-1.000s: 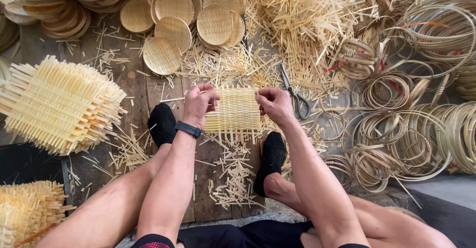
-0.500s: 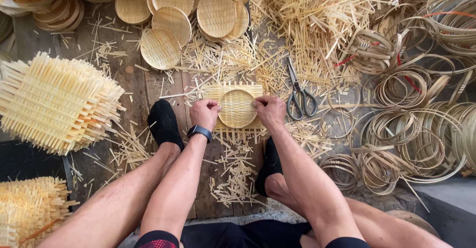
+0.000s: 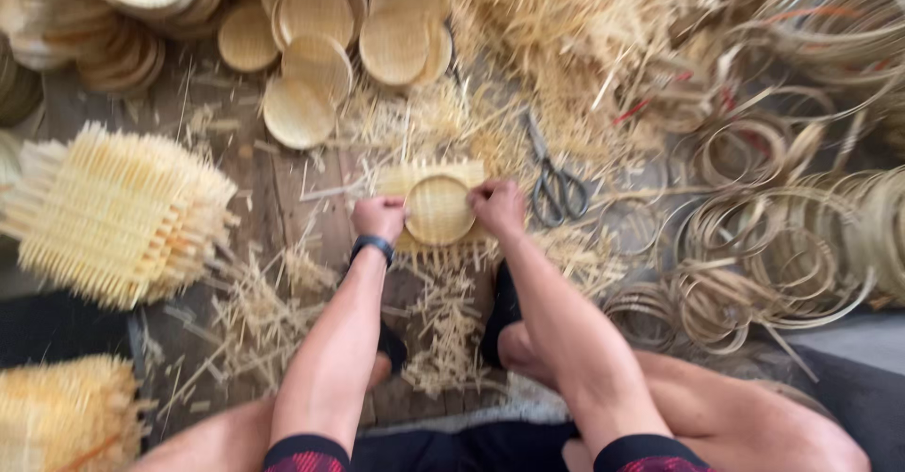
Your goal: The person weaves thin bamboo strips into a circular frame, trims the excess length using shears, and places the finished component onto a stack.
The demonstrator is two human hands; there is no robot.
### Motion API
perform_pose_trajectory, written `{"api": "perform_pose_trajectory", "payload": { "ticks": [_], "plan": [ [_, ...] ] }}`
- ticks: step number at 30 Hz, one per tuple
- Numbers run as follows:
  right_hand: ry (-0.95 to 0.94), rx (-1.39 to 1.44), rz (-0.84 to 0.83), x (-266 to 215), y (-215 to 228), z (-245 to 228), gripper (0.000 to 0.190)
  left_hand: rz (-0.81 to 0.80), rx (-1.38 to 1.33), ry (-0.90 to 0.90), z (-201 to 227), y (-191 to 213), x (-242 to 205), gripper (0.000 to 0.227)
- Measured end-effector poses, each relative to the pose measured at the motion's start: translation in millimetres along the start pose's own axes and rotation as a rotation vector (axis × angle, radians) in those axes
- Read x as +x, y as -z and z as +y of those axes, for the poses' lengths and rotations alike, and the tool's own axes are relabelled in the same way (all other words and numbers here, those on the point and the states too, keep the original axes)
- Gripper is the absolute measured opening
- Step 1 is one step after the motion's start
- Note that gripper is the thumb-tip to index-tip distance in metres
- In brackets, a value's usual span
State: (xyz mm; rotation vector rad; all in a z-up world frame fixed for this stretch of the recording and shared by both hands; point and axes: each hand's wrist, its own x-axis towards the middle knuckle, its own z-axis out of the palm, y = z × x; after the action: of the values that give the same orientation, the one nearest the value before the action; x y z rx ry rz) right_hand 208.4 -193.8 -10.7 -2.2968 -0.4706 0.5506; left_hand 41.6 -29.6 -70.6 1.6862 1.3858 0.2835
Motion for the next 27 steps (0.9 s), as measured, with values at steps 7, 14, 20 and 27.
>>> {"api": "perform_pose_trajectory", "payload": {
  "ticks": [7,14,20,27],
  "plan": [
    [0.013,-0.009,0.027,8.4,-12.5,13.8,0.018,-0.073,0.144,0.009,-12.5,-4.5,28.1,0.021],
    [-0.173,0.052,-0.074,-1.8,8.3,-17.0,0.019,-0.203,0.218,0.035,1.3,-5.1,47.6,0.020],
    [-0.201,0.062,-0.105,-5.5,18.2,-26.1,0.021,-0.168,0.095,0.053,-4.6,-7.6,33.9,0.024],
    [-0.117,0.110,-0.174,14.8,8.3,6.2,0.020,-0.128,0.005,0.035,-15.5,-7.3,32.3,0.028]
  ]
}}
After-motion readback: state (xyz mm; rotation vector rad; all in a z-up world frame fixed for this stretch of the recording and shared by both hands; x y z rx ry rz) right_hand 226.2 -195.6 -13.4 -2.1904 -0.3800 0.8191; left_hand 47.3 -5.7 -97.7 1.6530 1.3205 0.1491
